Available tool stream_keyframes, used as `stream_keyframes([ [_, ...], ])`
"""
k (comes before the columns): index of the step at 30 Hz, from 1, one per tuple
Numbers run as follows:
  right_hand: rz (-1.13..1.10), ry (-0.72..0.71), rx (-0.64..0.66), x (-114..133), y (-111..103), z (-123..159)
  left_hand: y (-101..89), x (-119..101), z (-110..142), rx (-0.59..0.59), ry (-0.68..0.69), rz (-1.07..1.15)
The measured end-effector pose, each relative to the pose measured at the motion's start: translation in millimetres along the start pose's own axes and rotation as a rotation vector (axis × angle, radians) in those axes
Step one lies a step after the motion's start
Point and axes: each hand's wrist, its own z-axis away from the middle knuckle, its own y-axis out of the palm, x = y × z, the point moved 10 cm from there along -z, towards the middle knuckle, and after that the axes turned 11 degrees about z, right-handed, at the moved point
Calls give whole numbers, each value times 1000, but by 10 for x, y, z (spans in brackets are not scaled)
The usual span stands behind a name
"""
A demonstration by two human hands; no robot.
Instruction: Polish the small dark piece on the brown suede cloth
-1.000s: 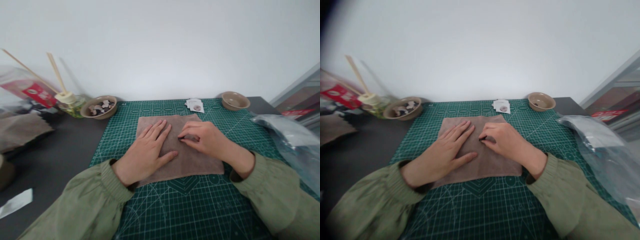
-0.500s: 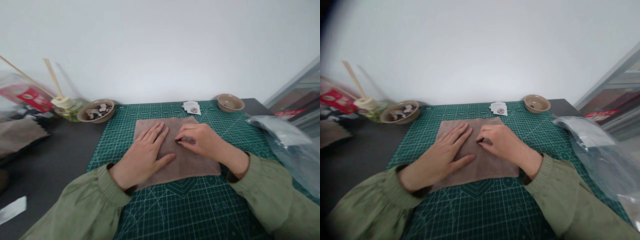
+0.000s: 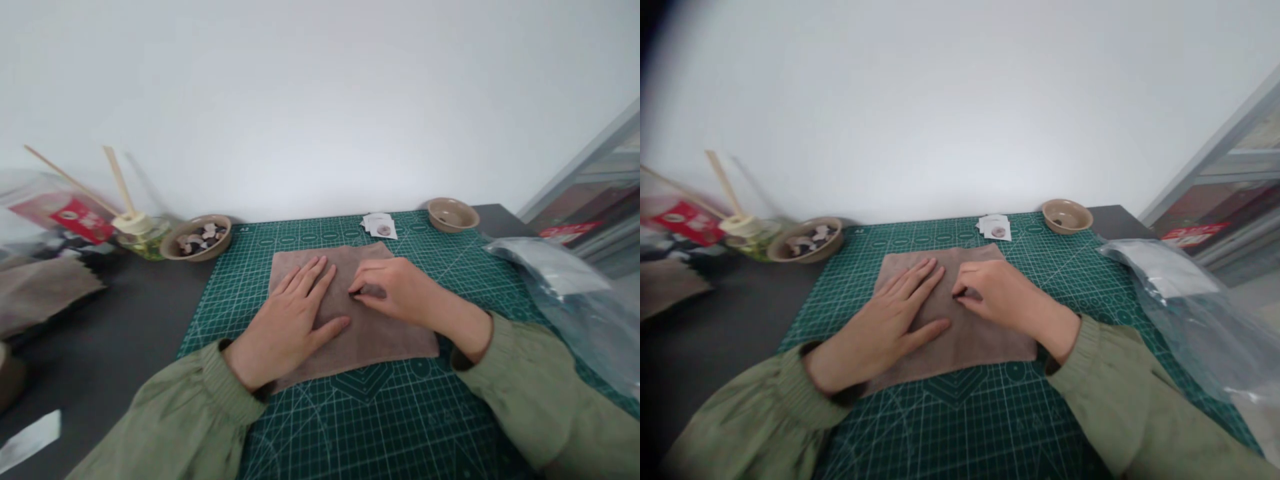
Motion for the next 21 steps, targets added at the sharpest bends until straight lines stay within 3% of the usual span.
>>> stream_keyframes([
  [3, 16, 34, -62, -34, -35, 14, 0, -6, 2, -5, 9, 1],
  [6, 22, -41, -52, 36, -16, 24, -7, -3, 2, -11, 2, -5],
  [11, 45, 15, -51, -17, -20, 16, -4, -12, 1, 1, -3, 1],
  [15, 36, -47, -28, 51, -14, -7, -13, -20, -3, -9, 2, -3],
  [21, 12, 37, -36, -57, 21, 51, -18, -30, 3, -12, 11, 13],
])
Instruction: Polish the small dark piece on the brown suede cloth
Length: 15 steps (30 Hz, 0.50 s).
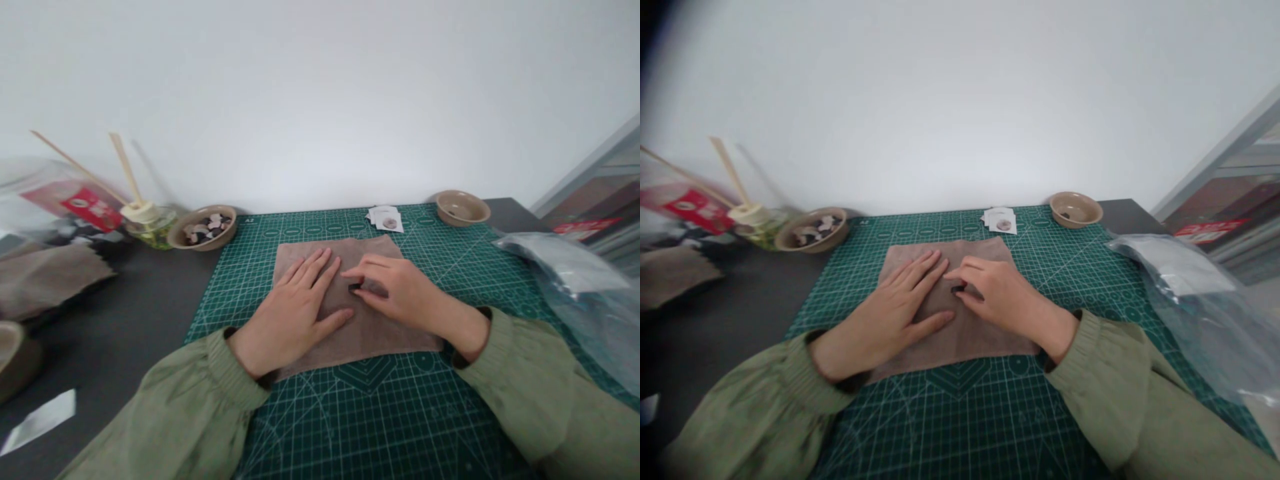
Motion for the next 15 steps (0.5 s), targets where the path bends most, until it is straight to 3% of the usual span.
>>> stream_keyframes([
  [5, -101, 3, -32, 23, 68, -20, -19, 7, -5, -9, -11, 9],
  [15, -114, 48, -44, -49, -48, 3, -6, 5, -14, 7, -13, 3],
])
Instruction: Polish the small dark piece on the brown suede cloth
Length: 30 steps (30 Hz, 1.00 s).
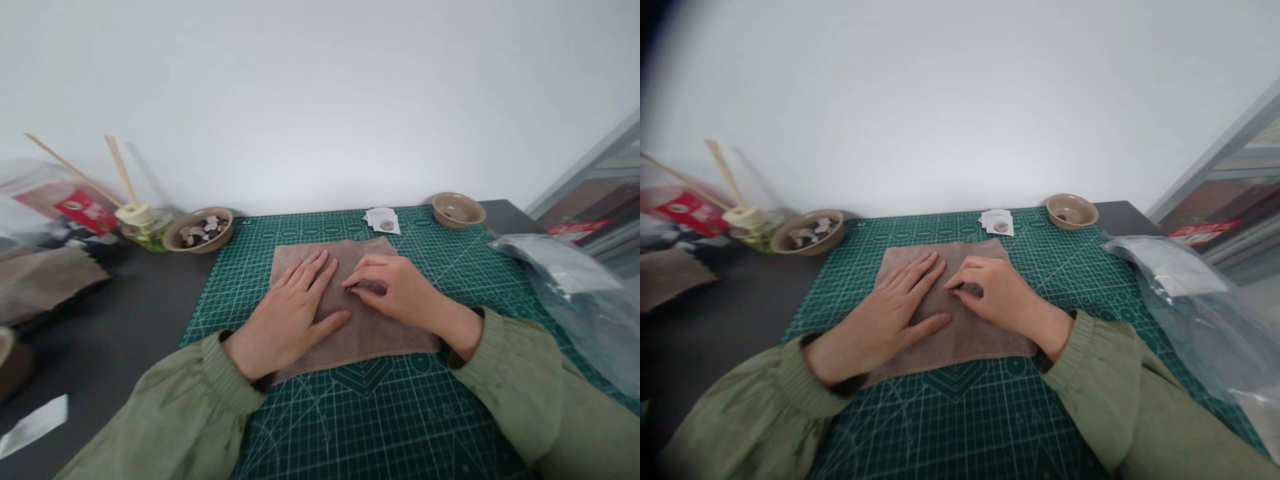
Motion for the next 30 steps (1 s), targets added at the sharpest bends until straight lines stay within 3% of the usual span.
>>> stream_keyframes([
  [30, 41, 14, 66, -91, -76, 6, 10, 4, 7, 25, -23, 0],
])
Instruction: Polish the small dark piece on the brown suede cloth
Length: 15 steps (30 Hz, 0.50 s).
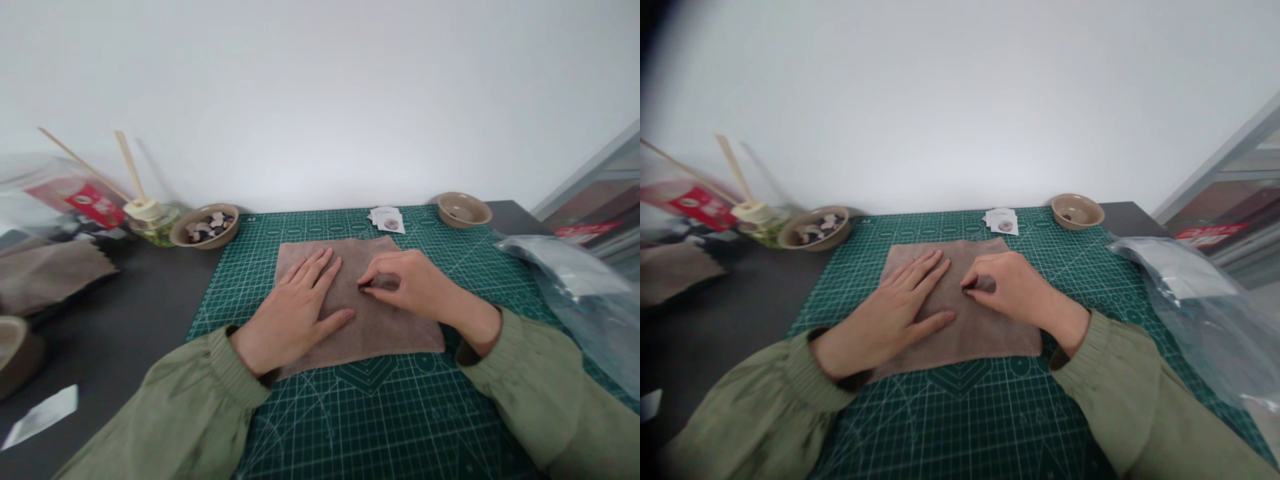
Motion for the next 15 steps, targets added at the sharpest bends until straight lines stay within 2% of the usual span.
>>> stream_keyframes([
  [6, -29, -39, -17, 106, 27, -70, 0, 8, 1, -19, 12, -7],
  [11, 18, 3, -16, 17, -6, -32, 7, 0, -7, -14, 21, -3],
  [15, 42, -39, -20, 16, -11, 4, 0, -4, -9, -19, 22, -2],
])
